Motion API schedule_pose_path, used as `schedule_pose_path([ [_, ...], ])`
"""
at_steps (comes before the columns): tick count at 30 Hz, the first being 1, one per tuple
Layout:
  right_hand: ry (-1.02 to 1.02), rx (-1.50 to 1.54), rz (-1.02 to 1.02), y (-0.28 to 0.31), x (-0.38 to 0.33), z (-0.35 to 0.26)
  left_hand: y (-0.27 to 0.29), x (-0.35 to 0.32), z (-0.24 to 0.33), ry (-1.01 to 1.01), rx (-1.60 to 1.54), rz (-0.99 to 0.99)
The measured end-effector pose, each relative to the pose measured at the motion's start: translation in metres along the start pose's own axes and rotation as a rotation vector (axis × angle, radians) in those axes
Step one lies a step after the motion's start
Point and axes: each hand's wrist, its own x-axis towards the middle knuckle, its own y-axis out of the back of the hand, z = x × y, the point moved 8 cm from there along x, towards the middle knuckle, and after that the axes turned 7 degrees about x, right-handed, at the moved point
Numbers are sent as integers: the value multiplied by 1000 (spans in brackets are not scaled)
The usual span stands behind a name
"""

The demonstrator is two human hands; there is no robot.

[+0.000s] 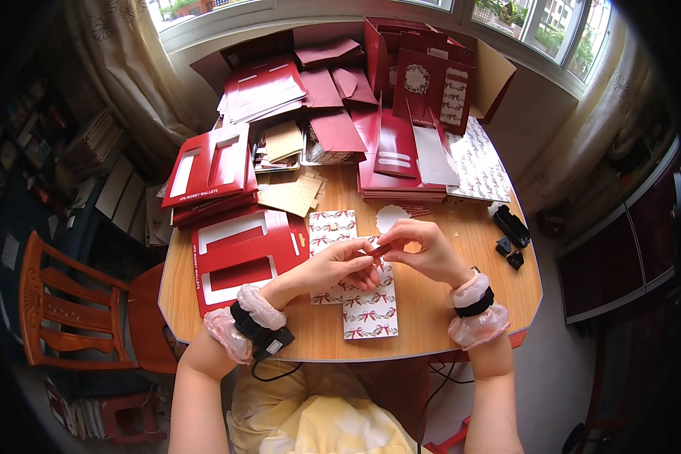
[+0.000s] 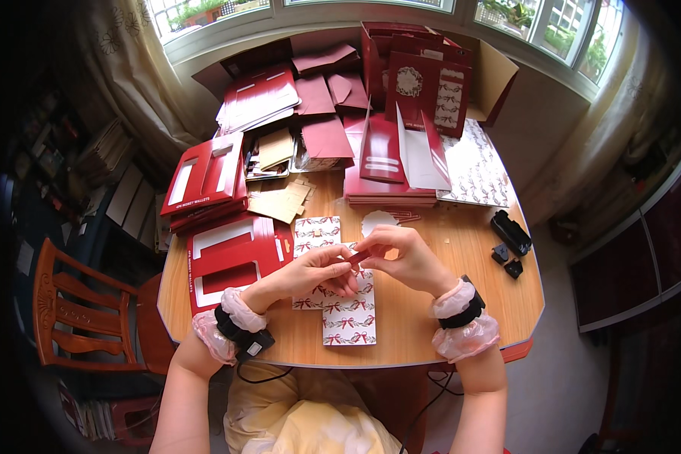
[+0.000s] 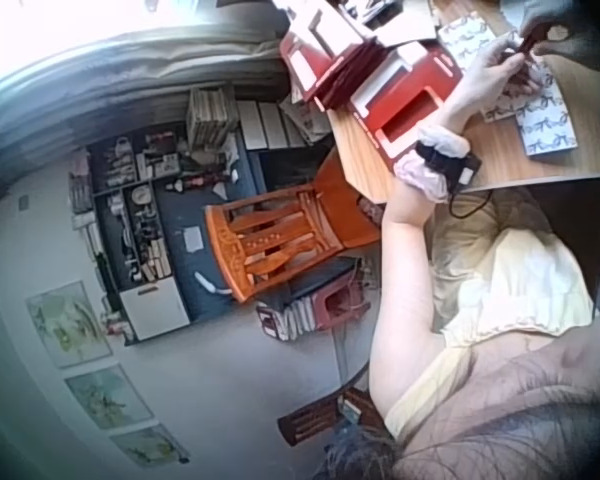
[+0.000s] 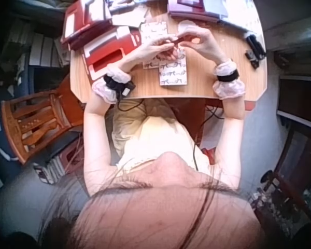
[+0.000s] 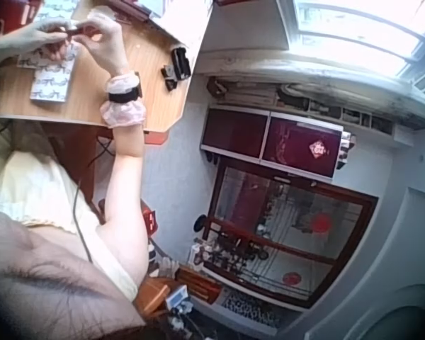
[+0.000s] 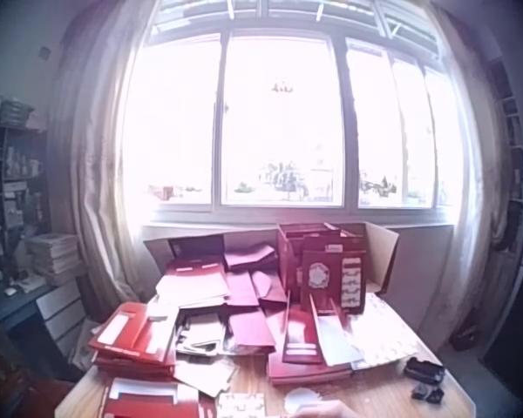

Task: Assembling and folding paper gift boxes at a table.

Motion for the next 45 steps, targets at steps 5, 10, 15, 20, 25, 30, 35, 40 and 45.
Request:
schedule_pose_path([
  [5, 230, -456, 16, 0, -6, -23, -7, 4, 2, 34, 17, -15],
  [10, -73, -221, 52, 6, -7, 8, -4, -1, 11, -25, 102, 40],
  [15, -89, -177, 25, 3, -8, 5, -1, 5, 2, -19, -27, 67],
  [20, -60, -181, 13, -9, -2, 14, 4, -2, 4, -15, 97, 113],
  [25, 48, -346, 137, -7, -3, -8, -1, 1, 5, 1, 59, 69],
  [30, -26, -348, 114, -8, -7, -11, -4, 5, 5, 17, 69, 61],
  [35, -103, -280, 74, -13, -6, 7, 1, 2, 2, -2, 77, 82],
  [40, -257, 184, 125, -13, -10, 31, 1, 4, 3, -13, 80, 79],
  [45, -362, 202, 99, -13, -11, 36, 2, 3, 2, -19, 116, 80],
])
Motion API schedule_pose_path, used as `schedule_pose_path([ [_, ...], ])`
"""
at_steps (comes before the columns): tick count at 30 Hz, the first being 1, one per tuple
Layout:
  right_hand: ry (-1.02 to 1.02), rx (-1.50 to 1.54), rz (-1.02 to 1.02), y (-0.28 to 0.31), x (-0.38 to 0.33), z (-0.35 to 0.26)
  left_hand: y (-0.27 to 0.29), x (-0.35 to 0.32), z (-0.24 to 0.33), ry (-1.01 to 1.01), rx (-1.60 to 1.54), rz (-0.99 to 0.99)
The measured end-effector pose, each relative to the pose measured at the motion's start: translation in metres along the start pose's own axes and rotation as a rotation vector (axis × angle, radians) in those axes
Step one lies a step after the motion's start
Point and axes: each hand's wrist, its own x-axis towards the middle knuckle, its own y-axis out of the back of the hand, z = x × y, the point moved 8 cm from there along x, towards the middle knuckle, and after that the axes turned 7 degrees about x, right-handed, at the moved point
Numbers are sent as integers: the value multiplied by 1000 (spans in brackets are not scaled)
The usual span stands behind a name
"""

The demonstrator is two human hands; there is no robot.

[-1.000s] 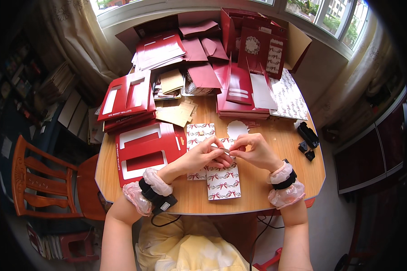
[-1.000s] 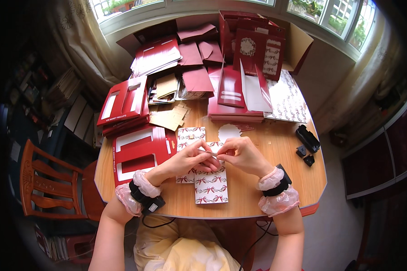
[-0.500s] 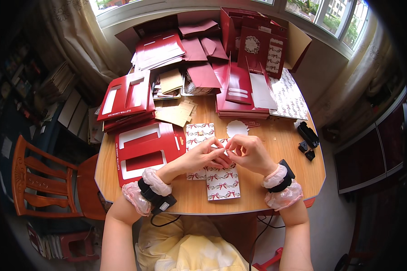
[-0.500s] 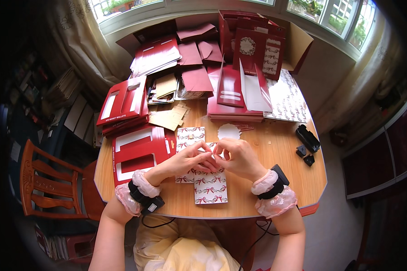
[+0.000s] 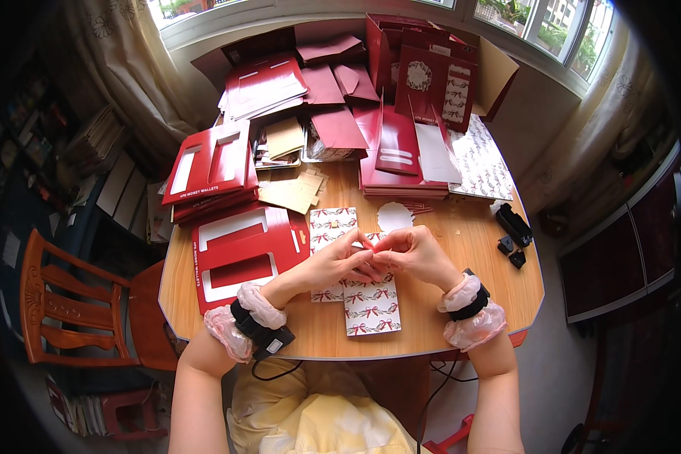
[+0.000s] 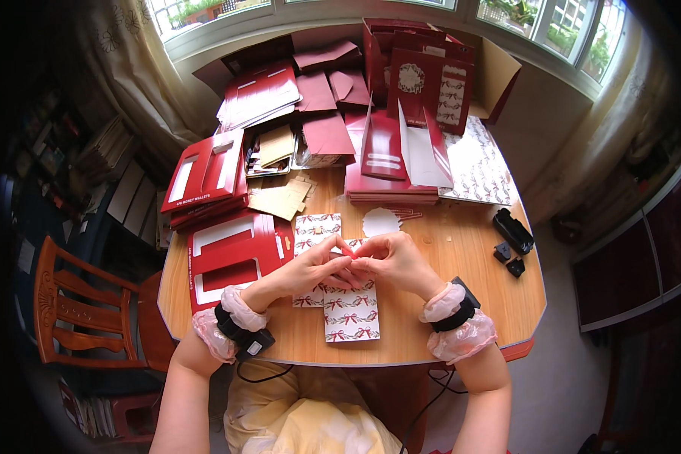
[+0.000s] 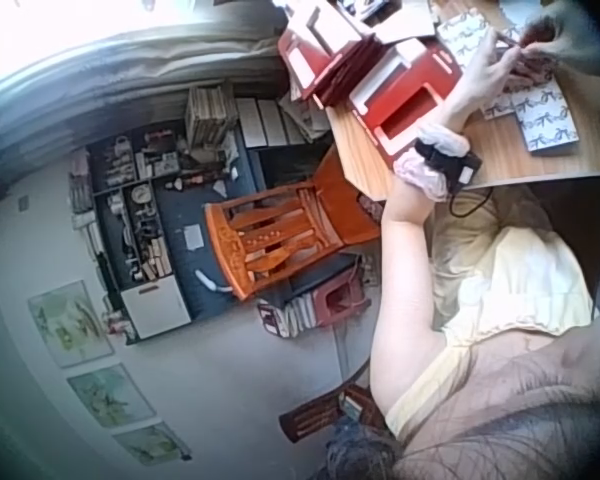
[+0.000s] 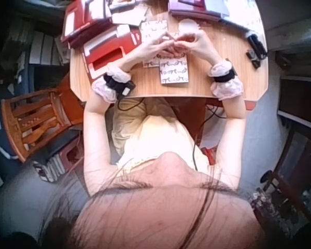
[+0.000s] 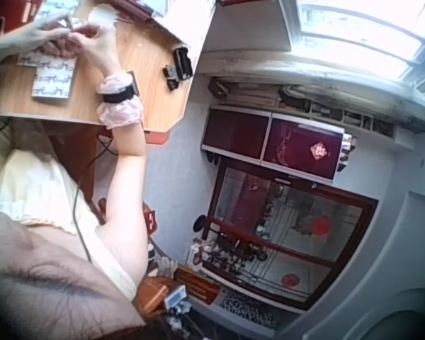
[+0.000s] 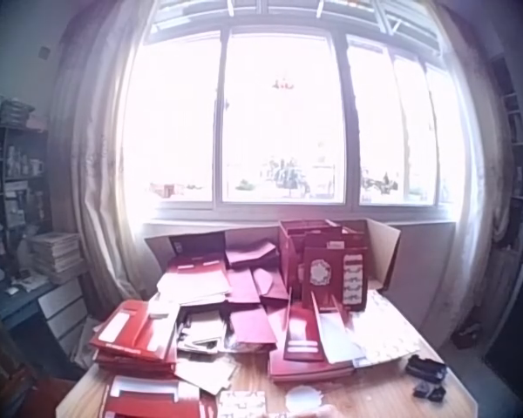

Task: Assembling and folding paper gift boxes at a table.

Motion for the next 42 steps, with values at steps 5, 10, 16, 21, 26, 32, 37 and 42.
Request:
schedule_pose_path([
  [5, -85, 7, -16, 1, 0, 4, 0, -1, 2, 12, 4, 5],
  [10, -97, 91, -36, 2, -1, 7, -2, 0, 4, 19, 19, -2],
  [16, -102, 96, -28, 0, 0, 8, 0, -1, -2, 10, -11, -12],
  [21, -99, 57, -28, 0, 0, 7, 0, -2, 2, 17, -38, -12],
  [26, -67, 16, 35, 13, -1, -1, -2, -1, 2, 20, -67, -38],
  [32, -1, 27, 106, 20, 5, -3, 4, -6, -4, 73, -92, 3],
  [37, 68, -80, 117, 18, 1, -6, 0, -2, -5, 30, -127, -55],
  [42, 95, -144, 82, 14, 2, -6, -3, -3, 1, -41, -62, -80],
])
